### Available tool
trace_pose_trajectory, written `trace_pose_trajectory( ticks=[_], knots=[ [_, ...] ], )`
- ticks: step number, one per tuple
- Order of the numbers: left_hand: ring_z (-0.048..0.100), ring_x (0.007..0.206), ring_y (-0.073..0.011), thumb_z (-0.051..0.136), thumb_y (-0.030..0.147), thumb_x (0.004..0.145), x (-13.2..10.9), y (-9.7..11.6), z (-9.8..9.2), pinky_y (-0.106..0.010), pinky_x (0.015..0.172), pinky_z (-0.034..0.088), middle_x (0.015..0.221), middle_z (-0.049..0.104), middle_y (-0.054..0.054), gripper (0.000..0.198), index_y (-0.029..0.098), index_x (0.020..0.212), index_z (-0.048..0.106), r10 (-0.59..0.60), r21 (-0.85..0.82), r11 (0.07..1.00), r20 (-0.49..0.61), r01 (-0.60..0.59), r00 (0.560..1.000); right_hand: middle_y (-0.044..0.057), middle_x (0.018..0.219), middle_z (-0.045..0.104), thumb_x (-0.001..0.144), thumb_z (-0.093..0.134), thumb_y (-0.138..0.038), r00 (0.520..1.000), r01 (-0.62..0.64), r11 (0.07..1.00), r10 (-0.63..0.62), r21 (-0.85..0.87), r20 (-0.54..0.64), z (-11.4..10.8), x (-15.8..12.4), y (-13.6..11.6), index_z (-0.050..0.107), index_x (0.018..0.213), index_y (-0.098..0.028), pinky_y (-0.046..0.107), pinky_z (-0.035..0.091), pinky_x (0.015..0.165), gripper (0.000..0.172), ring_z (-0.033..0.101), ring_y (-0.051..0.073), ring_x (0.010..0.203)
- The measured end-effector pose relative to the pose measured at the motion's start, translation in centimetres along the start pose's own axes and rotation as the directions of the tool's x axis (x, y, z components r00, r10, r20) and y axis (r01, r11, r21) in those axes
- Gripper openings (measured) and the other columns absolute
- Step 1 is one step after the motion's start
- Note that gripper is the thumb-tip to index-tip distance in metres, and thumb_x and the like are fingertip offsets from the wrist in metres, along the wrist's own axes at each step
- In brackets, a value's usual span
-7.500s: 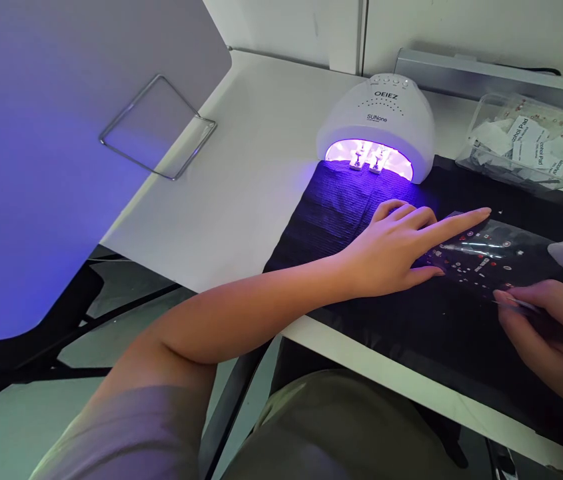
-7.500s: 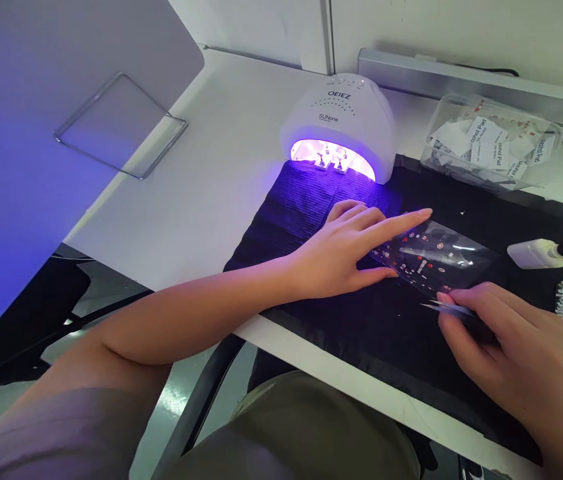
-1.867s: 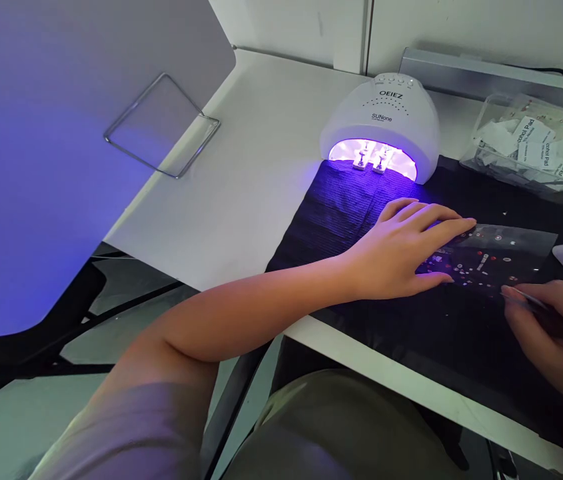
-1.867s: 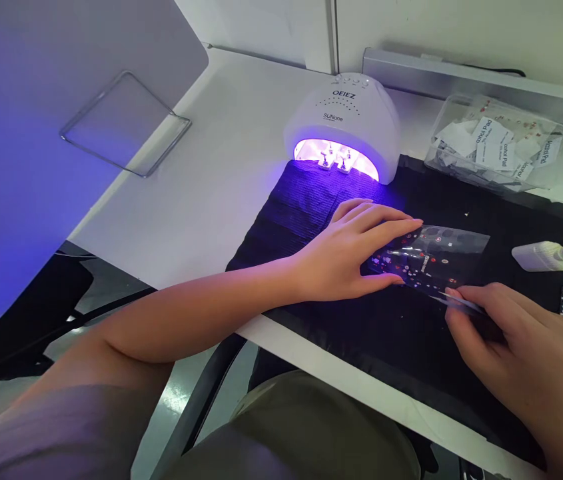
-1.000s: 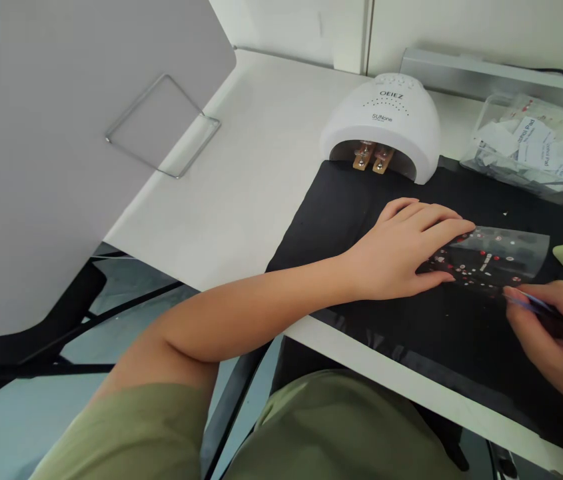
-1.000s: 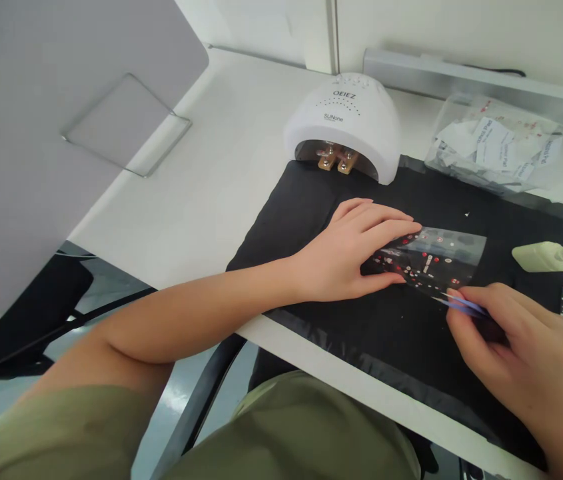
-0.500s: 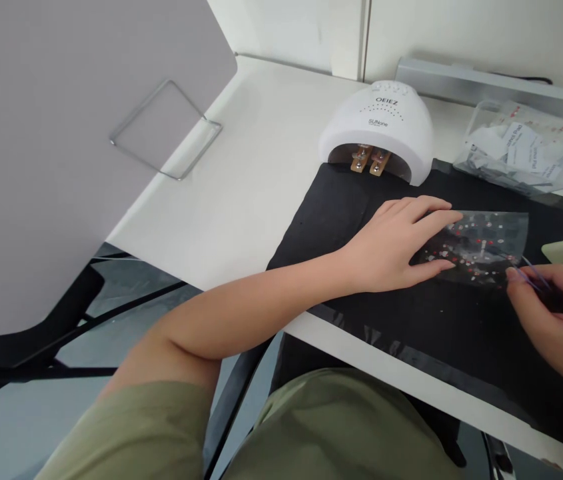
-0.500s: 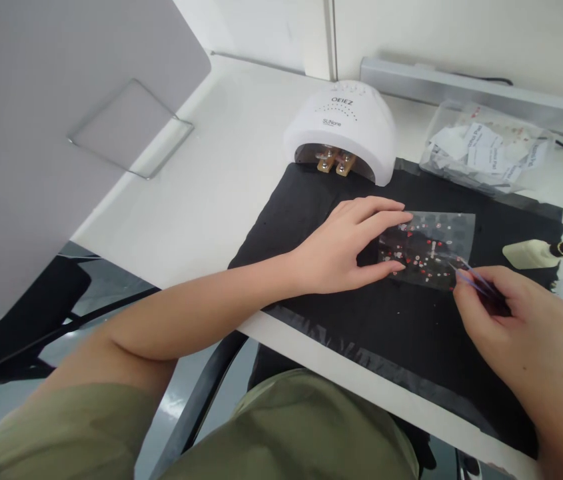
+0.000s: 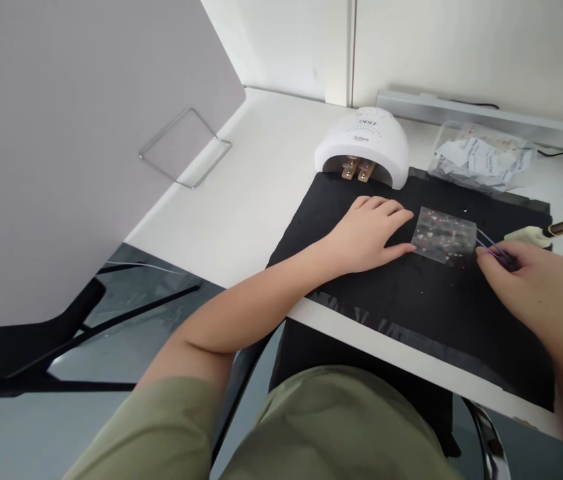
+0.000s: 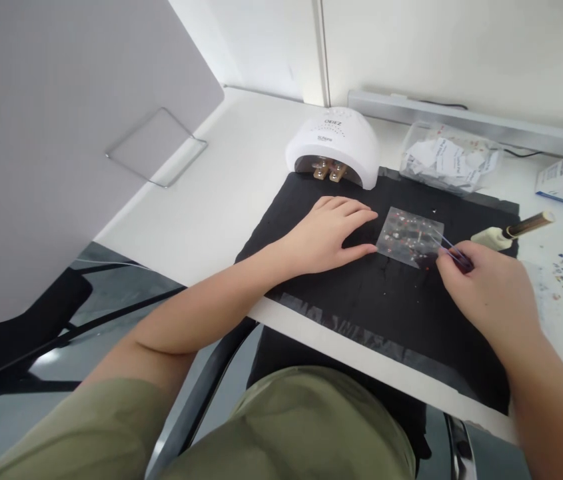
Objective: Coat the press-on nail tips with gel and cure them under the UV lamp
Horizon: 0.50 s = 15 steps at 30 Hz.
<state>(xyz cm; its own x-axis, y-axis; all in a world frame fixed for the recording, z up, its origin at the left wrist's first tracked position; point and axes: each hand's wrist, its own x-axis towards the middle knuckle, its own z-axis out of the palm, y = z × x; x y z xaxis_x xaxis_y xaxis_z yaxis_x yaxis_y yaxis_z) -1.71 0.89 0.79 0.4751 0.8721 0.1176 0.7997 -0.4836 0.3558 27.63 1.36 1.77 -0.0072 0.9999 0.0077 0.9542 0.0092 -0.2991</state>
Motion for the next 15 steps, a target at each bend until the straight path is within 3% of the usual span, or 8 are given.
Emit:
trace_pose_trajectory(
  ticks=[3,6,10,15],
  knots=[
    [0.045,0.165,-0.0433,0.067,0.051,0.112,-0.4,0.4,-0.6,-0.059,0.136,0.034,0.177,0.051,-0.018,0.069,0.012,0.167,0.054,-0.088,0.082,0.994,0.134,0.078,0.987,0.005,0.066,0.065,0.083,0.060,-0.054,0.999,0.027,1.000,-0.027,-0.012,-0.020,-0.2,-0.4,-0.2,0.065,0.077,-0.025,0.035,0.035,0.066,0.030,0.051,0.020,0.064],
    [0.031,0.173,-0.0491,0.067,0.056,0.111,-0.8,0.6,-1.0,-0.063,0.140,0.028,0.186,0.036,-0.018,0.080,0.013,0.174,0.044,-0.153,0.147,0.981,0.198,0.124,0.968,0.004,0.063,0.061,0.086,0.058,-0.054,0.997,0.074,0.997,-0.074,-0.005,-0.001,-0.4,-1.2,-1.0,0.063,0.076,-0.025,0.034,0.031,0.065,0.031,0.047,0.018,0.062],
    [0.030,0.174,-0.0488,0.067,0.057,0.110,-1.5,0.0,-1.4,-0.065,0.140,0.028,0.186,0.034,-0.021,0.084,0.011,0.175,0.042,-0.206,0.177,0.968,0.150,0.179,0.967,0.004,0.065,0.061,0.090,0.060,-0.051,0.986,0.149,0.989,-0.149,0.011,0.068,-0.3,-2.1,-2.0,0.056,0.069,-0.025,0.032,0.028,0.064,0.034,0.040,0.016,0.062],
    [0.032,0.173,-0.0481,0.064,0.061,0.110,-2.8,-2.0,-1.5,-0.067,0.139,0.030,0.184,0.036,-0.025,0.083,0.011,0.173,0.046,-0.288,0.189,0.946,0.115,0.264,0.951,0.003,0.066,0.058,0.091,0.056,-0.048,0.978,0.196,0.981,-0.195,0.001,0.075,0.4,-2.5,-2.1,0.046,0.066,-0.026,0.034,0.024,0.065,0.034,0.038,0.016,0.062]
  ],
)
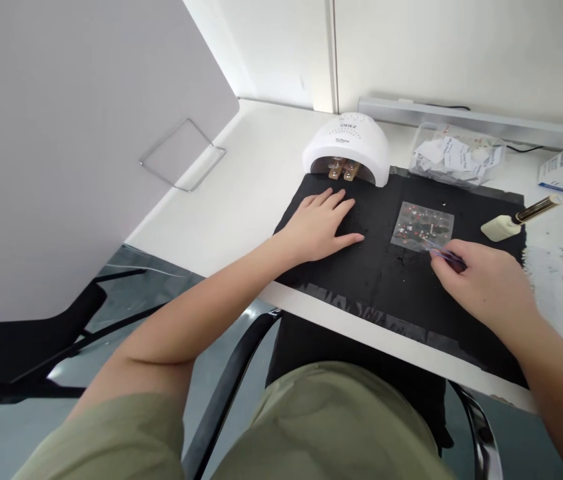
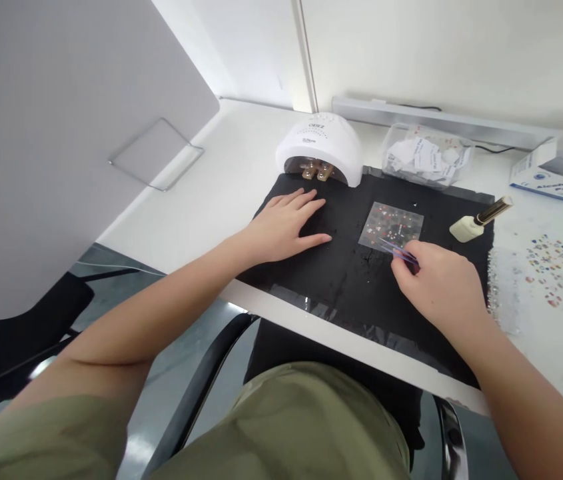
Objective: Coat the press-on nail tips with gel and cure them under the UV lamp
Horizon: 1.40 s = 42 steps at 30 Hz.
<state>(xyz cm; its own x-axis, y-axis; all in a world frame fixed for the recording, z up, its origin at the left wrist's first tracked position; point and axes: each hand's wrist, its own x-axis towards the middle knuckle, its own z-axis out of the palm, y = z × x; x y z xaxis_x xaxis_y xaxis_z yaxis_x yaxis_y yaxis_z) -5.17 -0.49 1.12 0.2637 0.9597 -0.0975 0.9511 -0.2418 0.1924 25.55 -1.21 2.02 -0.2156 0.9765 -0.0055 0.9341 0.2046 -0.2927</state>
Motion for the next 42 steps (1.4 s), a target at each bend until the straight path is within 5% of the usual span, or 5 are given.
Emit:
trace_pose_trajectory(
  ticks=[3,8,42],
  knots=[
    [0.035,0.172,-0.0478,0.061,0.061,0.111,-0.1,-1.4,-0.1,-0.065,0.139,0.033,0.185,0.035,-0.023,0.079,0.016,0.173,0.047,-0.113,-0.007,0.994,-0.040,0.113,0.993,0.002,0.066,0.056,0.092,0.054,-0.050,1.000,0.023,1.000,-0.023,0.004,0.008,0.2,-0.2,0.2,0.041,0.067,-0.026,0.034,0.024,0.065,0.036,0.038,0.016,0.063],
    [0.017,0.179,-0.0420,0.048,0.064,0.115,0.7,-2.8,-0.9,-0.061,0.145,0.022,0.191,0.021,-0.015,0.079,0.025,0.181,0.034,-0.220,0.009,0.976,0.017,0.219,0.975,0.002,0.066,0.053,0.090,0.053,-0.048,1.000,0.029,1.000,-0.029,0.001,0.000,0.4,-0.3,0.1,0.039,0.067,-0.026,0.035,0.024,0.064,0.035,0.035,0.017,0.064],
    [0.023,0.177,-0.0432,0.050,0.074,0.104,4.5,-3.1,-0.6,-0.063,0.144,0.022,0.190,0.025,-0.014,0.096,0.022,0.182,0.032,-0.210,-0.054,0.976,0.024,0.211,0.977,0.001,0.062,0.050,0.082,0.048,-0.050,0.997,0.077,0.996,-0.076,-0.044,0.009,1.1,0.2,0.6,0.038,0.065,-0.026,0.034,0.026,0.063,0.031,0.040,0.018,0.061]
  ],
)
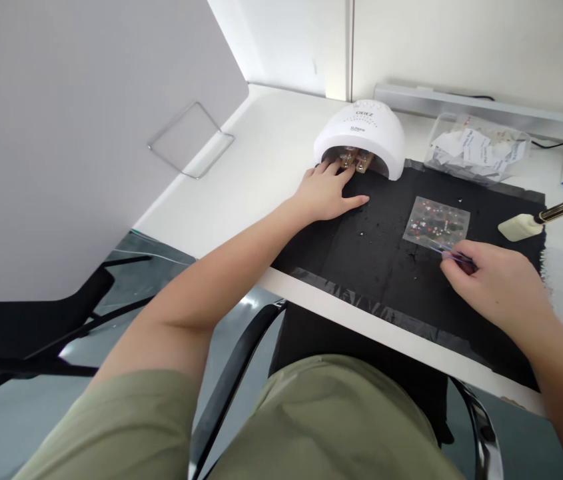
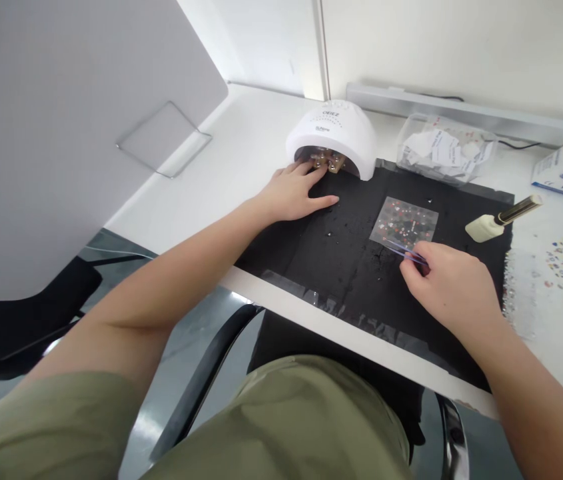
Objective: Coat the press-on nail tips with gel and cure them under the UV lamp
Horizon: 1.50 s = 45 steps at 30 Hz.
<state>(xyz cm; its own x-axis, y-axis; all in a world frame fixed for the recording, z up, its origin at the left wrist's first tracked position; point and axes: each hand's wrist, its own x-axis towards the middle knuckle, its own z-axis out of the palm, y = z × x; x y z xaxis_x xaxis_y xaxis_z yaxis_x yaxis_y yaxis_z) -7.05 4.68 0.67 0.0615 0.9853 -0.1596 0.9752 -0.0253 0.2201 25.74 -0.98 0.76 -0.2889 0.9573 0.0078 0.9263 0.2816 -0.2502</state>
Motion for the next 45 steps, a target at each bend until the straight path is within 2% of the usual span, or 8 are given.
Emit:
trace_pose_trajectory(
  ticks=[9,15,20,27,31,36,40,45],
  knots=[
    [0.032,0.173,-0.0428,0.052,0.070,0.106,-0.8,-0.3,-0.6,-0.059,0.142,0.026,0.186,0.038,-0.012,0.086,0.023,0.178,0.043,-0.001,0.039,0.999,0.002,0.001,1.000,0.001,0.062,0.051,0.083,0.050,-0.049,1.000,-0.008,1.000,0.008,0.004,0.008,-0.1,0.0,-0.1,0.039,0.066,-0.027,0.035,0.027,0.062,0.031,0.041,0.018,0.061],
    [0.039,0.169,-0.0426,0.054,0.071,0.106,-1.9,-0.7,-0.8,-0.058,0.140,0.032,0.180,0.048,-0.013,0.084,0.023,0.175,0.049,0.021,0.085,0.996,-0.004,-0.020,1.000,0.002,0.066,0.055,0.086,0.054,-0.047,1.000,-0.014,1.000,0.014,0.011,0.027,-0.6,-0.1,-0.3,0.046,0.070,-0.027,0.035,0.028,0.064,0.027,0.042,0.019,0.064],
    [0.026,0.176,-0.0433,0.052,0.071,0.108,-2.7,-1.2,-0.7,-0.061,0.142,0.025,0.185,0.039,-0.014,0.085,0.023,0.178,0.043,0.019,0.058,0.998,0.020,-0.020,1.000,0.001,0.062,0.049,0.085,0.053,-0.047,0.999,-0.020,1.000,0.020,0.003,0.031,-0.4,-0.1,-0.3,0.039,0.067,-0.027,0.034,0.027,0.064,0.031,0.039,0.017,0.061],
    [0.029,0.175,-0.0410,0.055,0.068,0.110,-4.2,-1.4,-0.7,-0.058,0.143,0.026,0.184,0.041,-0.015,0.083,0.020,0.176,0.045,0.045,0.081,0.996,0.014,-0.046,0.999,0.002,0.067,0.055,0.085,0.052,-0.050,0.999,-0.017,1.000,0.016,0.008,0.035,-0.4,0.0,-0.4,0.047,0.070,-0.027,0.034,0.029,0.065,0.028,0.042,0.018,0.065],
    [0.028,0.176,-0.0423,0.054,0.067,0.111,-5.3,-1.5,-0.6,-0.061,0.143,0.026,0.186,0.037,-0.014,0.080,0.023,0.177,0.044,0.029,0.079,0.996,0.034,-0.031,0.999,0.002,0.063,0.052,0.083,0.052,-0.049,0.999,-0.023,1.000,0.023,0.006,0.024,-0.2,0.1,-0.3,0.040,0.066,-0.027,0.034,0.026,0.064,0.030,0.039,0.018,0.062],
    [0.032,0.174,-0.0420,0.057,0.067,0.110,-6.7,-1.5,-0.4,-0.058,0.142,0.029,0.184,0.041,-0.015,0.080,0.021,0.176,0.046,0.051,0.107,0.993,0.028,-0.053,0.998,0.004,0.067,0.058,0.083,0.052,-0.051,0.999,-0.022,1.000,0.022,0.009,0.026,-0.3,0.0,-0.5,0.048,0.069,-0.027,0.034,0.028,0.064,0.028,0.043,0.019,0.064],
    [0.030,0.175,-0.0417,0.054,0.066,0.112,-7.7,-1.9,-0.1,-0.059,0.143,0.028,0.186,0.038,-0.015,0.079,0.022,0.177,0.044,0.077,0.105,0.991,0.039,-0.081,0.996,0.003,0.063,0.055,0.082,0.052,-0.049,0.999,-0.025,1.000,0.025,0.002,0.033,-0.3,0.1,-0.5,0.045,0.067,-0.027,0.034,0.029,0.064,0.028,0.042,0.019,0.062],
    [0.040,0.171,-0.0406,0.055,0.066,0.111,-9.0,-2.8,0.5,-0.057,0.141,0.034,0.185,0.039,-0.016,0.079,0.021,0.176,0.046,0.103,0.123,0.987,0.019,-0.105,0.994,0.004,0.067,0.059,0.083,0.052,-0.051,0.999,-0.032,0.999,0.032,-0.008,0.037,-0.1,0.1,-0.5,0.049,0.069,-0.027,0.034,0.030,0.065,0.027,0.046,0.020,0.065]
  ],
)
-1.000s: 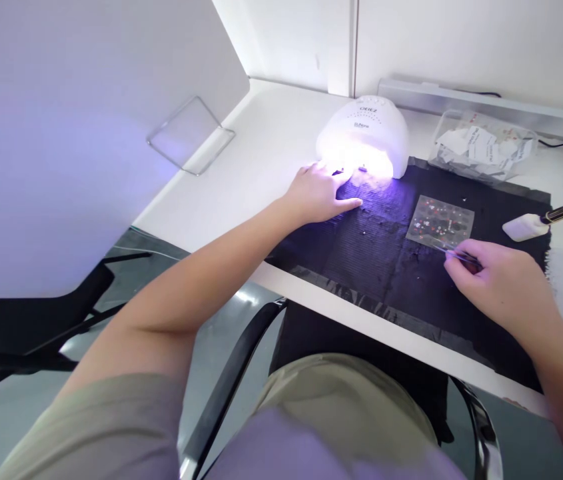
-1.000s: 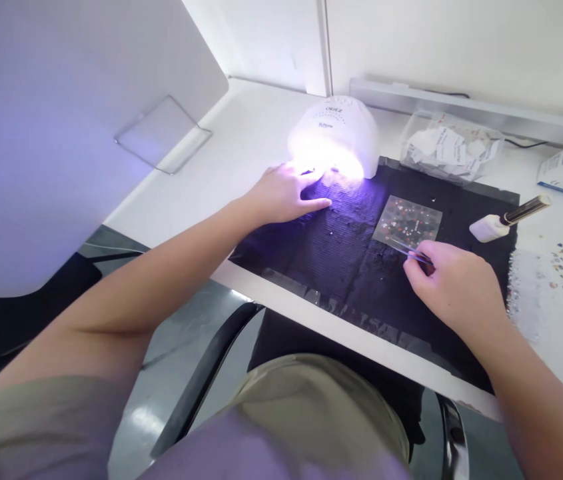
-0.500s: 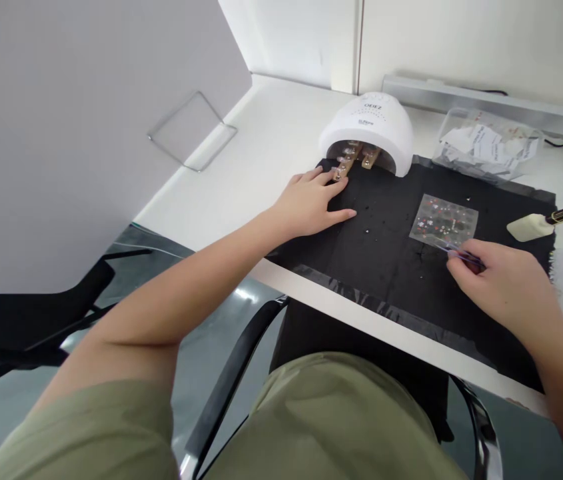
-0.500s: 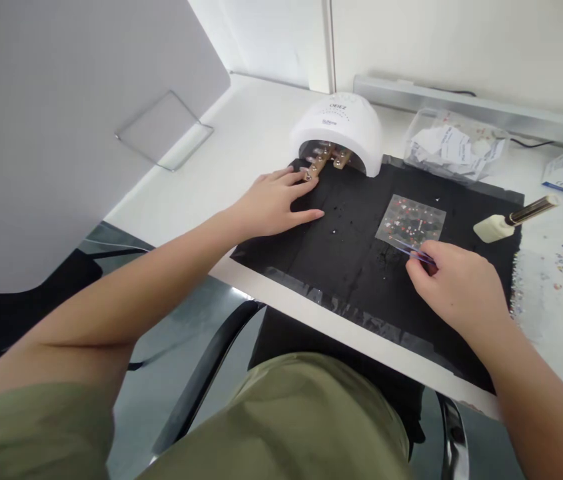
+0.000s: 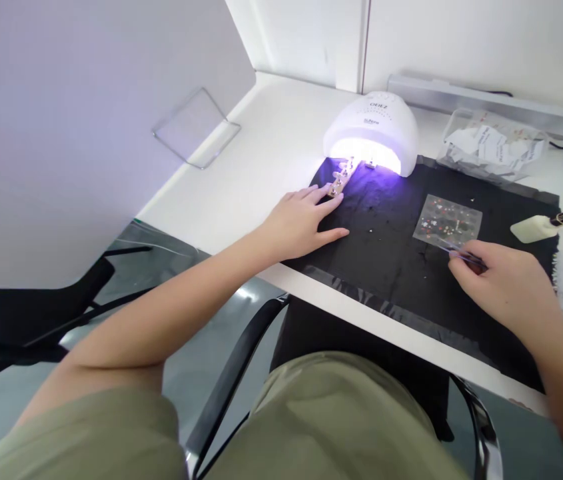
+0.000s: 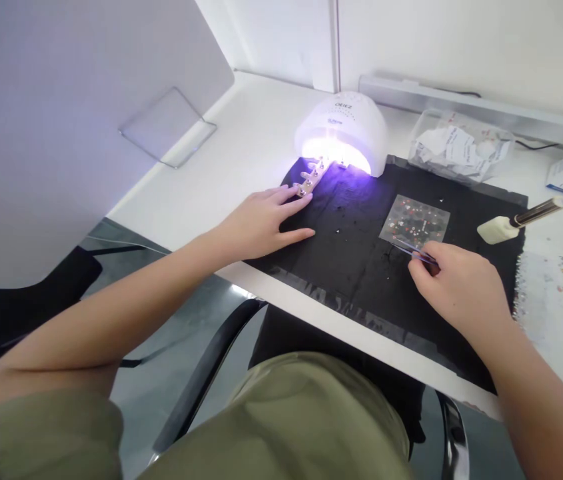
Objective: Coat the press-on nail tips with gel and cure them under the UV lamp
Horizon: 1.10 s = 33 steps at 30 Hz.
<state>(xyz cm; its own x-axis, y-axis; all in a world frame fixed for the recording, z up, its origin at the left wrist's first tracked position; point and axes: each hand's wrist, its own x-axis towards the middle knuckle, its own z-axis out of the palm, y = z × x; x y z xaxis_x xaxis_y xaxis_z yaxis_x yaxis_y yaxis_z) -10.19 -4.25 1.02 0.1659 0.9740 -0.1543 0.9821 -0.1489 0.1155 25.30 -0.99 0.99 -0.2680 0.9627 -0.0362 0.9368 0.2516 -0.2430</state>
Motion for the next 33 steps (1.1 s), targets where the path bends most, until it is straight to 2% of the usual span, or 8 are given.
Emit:
trace_pose_trajectory(
  ticks=[9,13,17,20,23,26,29,33],
  knots=[
    [0.041,0.171,-0.0413,0.053,0.065,0.111,-3.3,-1.4,0.8,-0.059,0.139,0.038,0.183,0.042,-0.016,0.077,0.023,0.176,0.047,0.029,-0.016,0.999,-0.017,-0.030,0.999,0.003,0.065,0.058,0.084,0.052,-0.050,1.000,0.018,1.000,-0.018,-0.012,0.016,0.1,0.0,0.0,0.048,0.068,-0.027,0.035,0.029,0.065,0.028,0.046,0.020,0.064],
    [0.040,0.172,-0.0386,0.055,0.066,0.109,-4.6,-1.9,1.3,-0.057,0.141,0.036,0.184,0.041,-0.014,0.076,0.022,0.171,0.054,0.001,-0.121,0.993,-0.061,-0.008,0.998,0.003,0.064,0.057,0.083,0.053,-0.050,1.000,0.025,1.000,-0.025,-0.008,0.013,0.2,-0.1,0.0,0.048,0.068,-0.027,0.035,0.030,0.064,0.027,0.047,0.020,0.063],
    [0.061,0.156,-0.0333,0.062,0.060,0.102,-4.8,-1.9,1.7,-0.053,0.135,0.047,0.166,0.064,-0.012,0.055,0.024,0.143,0.073,-0.114,-0.319,0.946,-0.182,0.051,0.977,0.003,0.065,0.057,0.082,0.052,-0.050,0.999,0.034,0.999,-0.034,-0.007,0.010,0.2,-0.1,-0.2,0.045,0.066,-0.027,0.035,0.030,0.064,0.029,0.046,0.020,0.062],
    [0.076,0.128,-0.0308,0.066,0.053,0.099,-4.0,-1.9,1.9,-0.053,0.117,0.059,0.140,0.079,-0.009,0.033,0.026,0.118,0.066,-0.286,-0.414,0.894,-0.239,0.169,0.928,0.004,0.065,0.057,0.083,0.051,-0.051,0.999,0.036,0.999,-0.036,-0.013,0.012,0.1,-0.2,-0.4,0.045,0.066,-0.027,0.035,0.029,0.064,0.029,0.046,0.020,0.062],
    [0.075,0.129,-0.0301,0.071,0.048,0.096,-2.8,-1.9,1.9,-0.050,0.113,0.060,0.137,0.079,-0.011,0.046,0.025,0.131,0.052,-0.399,-0.484,0.842,-0.264,0.237,0.878,0.005,0.067,0.061,0.083,0.051,-0.051,0.999,0.034,0.999,-0.034,-0.014,0.018,0.0,-0.1,-0.4,0.049,0.069,-0.027,0.034,0.030,0.064,0.028,0.047,0.020,0.064],
    [0.069,0.141,-0.0315,0.072,0.050,0.096,-1.6,-1.8,1.7,-0.054,0.127,0.052,0.141,0.078,-0.012,0.077,0.025,0.158,0.032,-0.409,-0.457,0.856,-0.315,0.241,0.857,0.004,0.068,0.062,0.084,0.051,-0.050,0.999,0.031,0.999,-0.031,-0.012,0.028,0.0,-0.2,-0.3,0.052,0.071,-0.027,0.035,0.030,0.064,0.027,0.049,0.021,0.065],
    [0.067,0.145,-0.0317,0.069,0.050,0.100,-0.8,-1.5,1.4,-0.057,0.137,0.040,0.138,0.079,-0.011,0.090,0.025,0.170,0.018,-0.353,-0.376,0.900,-0.338,0.218,0.873,0.004,0.067,0.060,0.085,0.052,-0.050,0.999,0.025,1.000,-0.025,-0.013,0.029,0.0,-0.2,-0.3,0.049,0.069,-0.027,0.035,0.030,0.064,0.028,0.047,0.020,0.063],
    [0.072,0.136,-0.0277,0.065,0.046,0.101,-0.1,-1.2,1.4,-0.054,0.137,0.040,0.126,0.082,-0.009,0.089,0.021,0.172,0.017,-0.298,-0.359,0.916,-0.312,0.179,0.902,0.003,0.065,0.056,0.084,0.051,-0.050,0.999,0.026,1.000,-0.026,-0.013,0.029,-0.1,-0.2,-0.4,0.045,0.067,-0.027,0.034,0.030,0.064,0.029,0.045,0.019,0.063]
  ],
)
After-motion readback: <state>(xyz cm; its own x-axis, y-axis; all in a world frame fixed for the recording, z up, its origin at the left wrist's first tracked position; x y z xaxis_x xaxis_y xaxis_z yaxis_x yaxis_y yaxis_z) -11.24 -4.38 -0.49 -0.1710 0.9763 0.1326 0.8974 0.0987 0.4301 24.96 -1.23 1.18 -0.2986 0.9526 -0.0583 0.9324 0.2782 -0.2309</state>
